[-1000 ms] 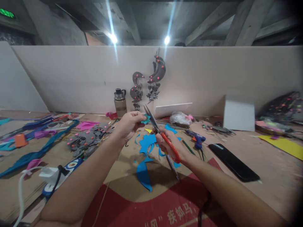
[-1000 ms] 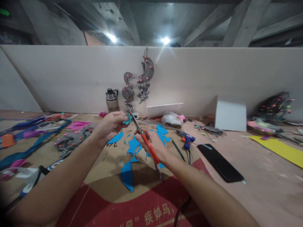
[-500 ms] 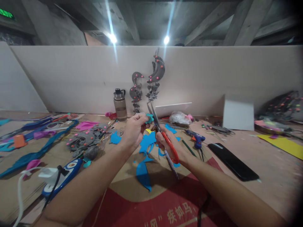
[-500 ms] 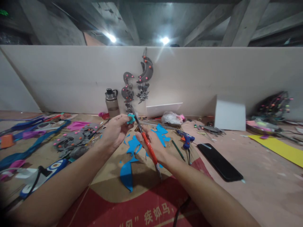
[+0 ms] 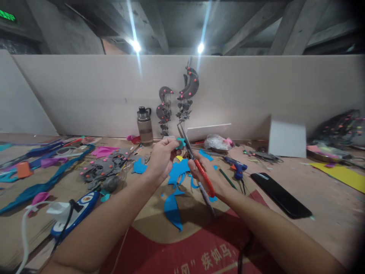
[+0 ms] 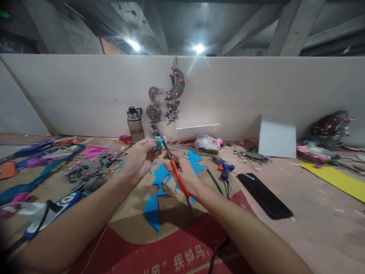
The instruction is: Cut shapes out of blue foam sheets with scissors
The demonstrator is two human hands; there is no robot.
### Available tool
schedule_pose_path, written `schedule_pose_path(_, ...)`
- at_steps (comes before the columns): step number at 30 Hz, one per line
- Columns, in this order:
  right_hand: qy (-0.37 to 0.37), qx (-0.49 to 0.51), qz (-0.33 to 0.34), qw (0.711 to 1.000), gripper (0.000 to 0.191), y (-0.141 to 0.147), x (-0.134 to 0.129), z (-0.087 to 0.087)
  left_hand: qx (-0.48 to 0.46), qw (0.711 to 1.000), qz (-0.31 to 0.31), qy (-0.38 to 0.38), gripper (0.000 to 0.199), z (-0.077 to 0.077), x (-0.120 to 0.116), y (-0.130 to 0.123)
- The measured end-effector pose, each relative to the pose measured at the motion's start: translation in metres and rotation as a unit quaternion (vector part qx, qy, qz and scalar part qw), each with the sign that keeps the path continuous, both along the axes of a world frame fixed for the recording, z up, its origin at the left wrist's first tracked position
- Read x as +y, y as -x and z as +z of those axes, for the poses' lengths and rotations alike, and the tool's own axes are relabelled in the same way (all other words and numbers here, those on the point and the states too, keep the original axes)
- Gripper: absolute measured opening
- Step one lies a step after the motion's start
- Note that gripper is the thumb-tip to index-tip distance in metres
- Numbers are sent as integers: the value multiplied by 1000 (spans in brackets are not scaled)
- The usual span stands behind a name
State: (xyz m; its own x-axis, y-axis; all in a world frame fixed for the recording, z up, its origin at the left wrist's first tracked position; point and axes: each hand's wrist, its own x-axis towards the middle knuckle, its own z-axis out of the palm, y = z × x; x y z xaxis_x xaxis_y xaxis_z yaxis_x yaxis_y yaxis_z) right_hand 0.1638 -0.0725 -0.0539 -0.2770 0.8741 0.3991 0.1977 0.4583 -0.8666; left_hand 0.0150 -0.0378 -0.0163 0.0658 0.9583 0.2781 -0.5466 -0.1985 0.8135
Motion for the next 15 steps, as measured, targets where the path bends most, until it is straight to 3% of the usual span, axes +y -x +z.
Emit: schedule_pose_path(15, 11, 13, -11, 1000, 44, 1, 1, -6, -1, 1000, 1, 10, 19, -2, 2, -2)
